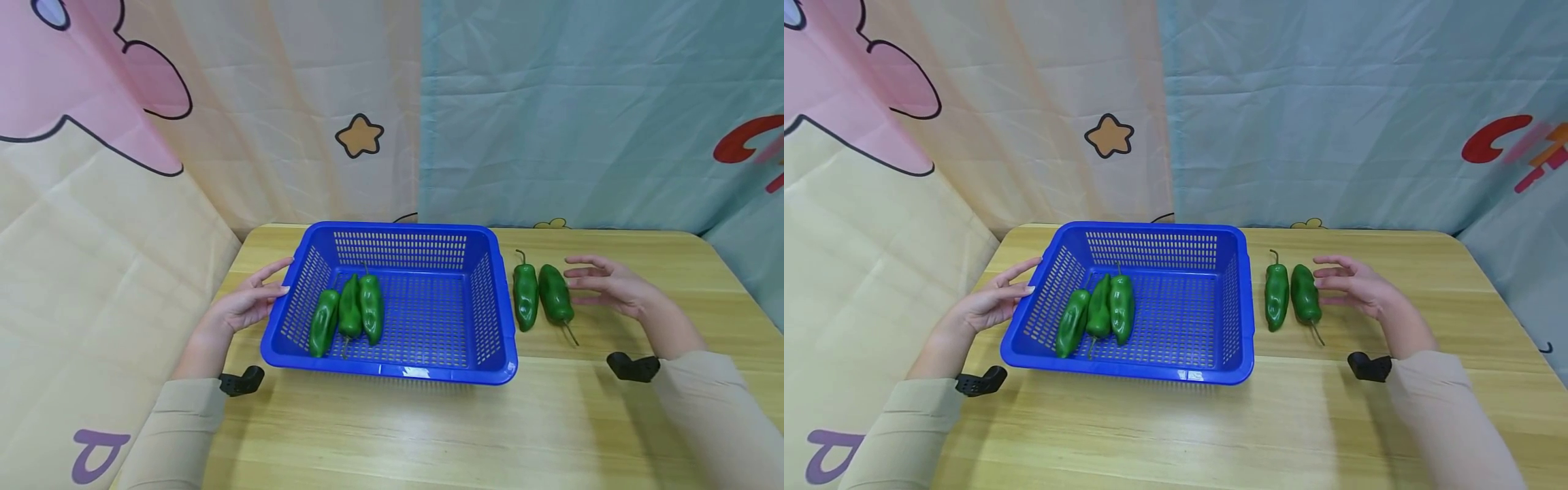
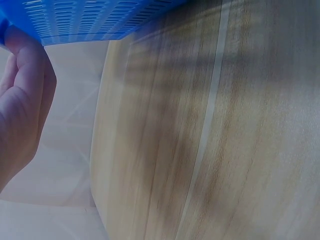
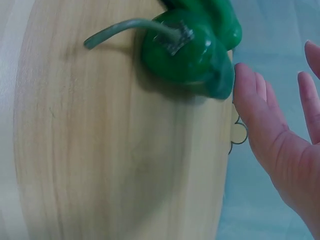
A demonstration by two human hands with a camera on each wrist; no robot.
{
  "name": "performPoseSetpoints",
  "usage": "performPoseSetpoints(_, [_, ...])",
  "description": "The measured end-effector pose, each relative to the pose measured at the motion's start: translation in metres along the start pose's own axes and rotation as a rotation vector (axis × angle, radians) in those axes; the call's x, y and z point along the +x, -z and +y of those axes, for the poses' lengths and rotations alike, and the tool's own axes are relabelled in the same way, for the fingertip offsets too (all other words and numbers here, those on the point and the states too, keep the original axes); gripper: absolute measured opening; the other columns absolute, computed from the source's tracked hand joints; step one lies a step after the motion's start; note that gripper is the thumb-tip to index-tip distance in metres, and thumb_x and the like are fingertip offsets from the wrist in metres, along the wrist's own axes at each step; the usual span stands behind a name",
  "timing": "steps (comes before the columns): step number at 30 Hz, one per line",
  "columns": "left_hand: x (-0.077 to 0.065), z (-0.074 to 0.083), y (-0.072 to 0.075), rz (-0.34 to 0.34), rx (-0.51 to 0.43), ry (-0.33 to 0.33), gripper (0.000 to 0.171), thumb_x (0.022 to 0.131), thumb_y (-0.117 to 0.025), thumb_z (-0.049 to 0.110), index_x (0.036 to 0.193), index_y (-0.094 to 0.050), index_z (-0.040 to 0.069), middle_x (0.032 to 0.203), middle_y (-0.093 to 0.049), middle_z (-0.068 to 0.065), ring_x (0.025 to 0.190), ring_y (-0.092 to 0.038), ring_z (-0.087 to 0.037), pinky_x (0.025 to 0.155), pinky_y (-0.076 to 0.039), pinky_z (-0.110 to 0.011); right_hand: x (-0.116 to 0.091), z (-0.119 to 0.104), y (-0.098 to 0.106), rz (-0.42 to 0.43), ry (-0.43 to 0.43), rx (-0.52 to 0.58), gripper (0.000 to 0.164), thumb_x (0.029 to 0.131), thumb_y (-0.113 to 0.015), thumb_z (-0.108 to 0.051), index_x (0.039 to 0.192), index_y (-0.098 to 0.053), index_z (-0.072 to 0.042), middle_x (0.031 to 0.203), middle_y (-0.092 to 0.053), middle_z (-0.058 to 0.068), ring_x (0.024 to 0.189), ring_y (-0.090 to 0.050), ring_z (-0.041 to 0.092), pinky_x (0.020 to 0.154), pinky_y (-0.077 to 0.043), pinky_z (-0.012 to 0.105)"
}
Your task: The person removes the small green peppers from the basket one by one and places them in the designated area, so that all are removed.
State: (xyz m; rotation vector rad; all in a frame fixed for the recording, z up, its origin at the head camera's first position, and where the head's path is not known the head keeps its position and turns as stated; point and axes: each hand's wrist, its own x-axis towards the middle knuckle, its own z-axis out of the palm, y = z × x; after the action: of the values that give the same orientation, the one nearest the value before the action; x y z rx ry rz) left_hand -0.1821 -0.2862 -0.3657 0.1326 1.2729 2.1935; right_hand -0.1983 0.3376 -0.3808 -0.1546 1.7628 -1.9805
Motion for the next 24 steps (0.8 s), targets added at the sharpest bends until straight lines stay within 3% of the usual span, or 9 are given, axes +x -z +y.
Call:
performPoseSetpoints(12, [0.000, 0.001, -0.001, 0.025, 0.030, 0.010, 0.048, 0.095, -0.040, -0.009, 0.134, -0.036, 0.019, 0.106, -0.064, -0.012, 0.089, -0.066, -0.022, 0.078, -0.055, -0.033, -0.002, -0.025, -0.023, -0.088, 0.034, -0.004, 0.038, 0.094, -0.045, 0.006, 0.117, -0.058, -0.021, 0.112, -0.061, 0.003, 0.098, -0.061, 0.018, 0.081, -0.054, 0.038])
performPoseSetpoints(24, [0.000, 0.001, -0.002, 0.028, 0.024, 0.010, 0.047, 0.096, -0.038, -0.009, 0.130, -0.045, 0.021, 0.103, -0.065, -0.012, 0.087, -0.066, -0.022, 0.077, -0.055, -0.032, 0.004, -0.054, -0.068, -0.103, 0.006, -0.145, 0.037, 0.092, -0.050, 0.004, 0.119, -0.054, -0.020, 0.115, -0.059, 0.002, 0.100, -0.060, 0.018, 0.081, -0.053, 0.039])
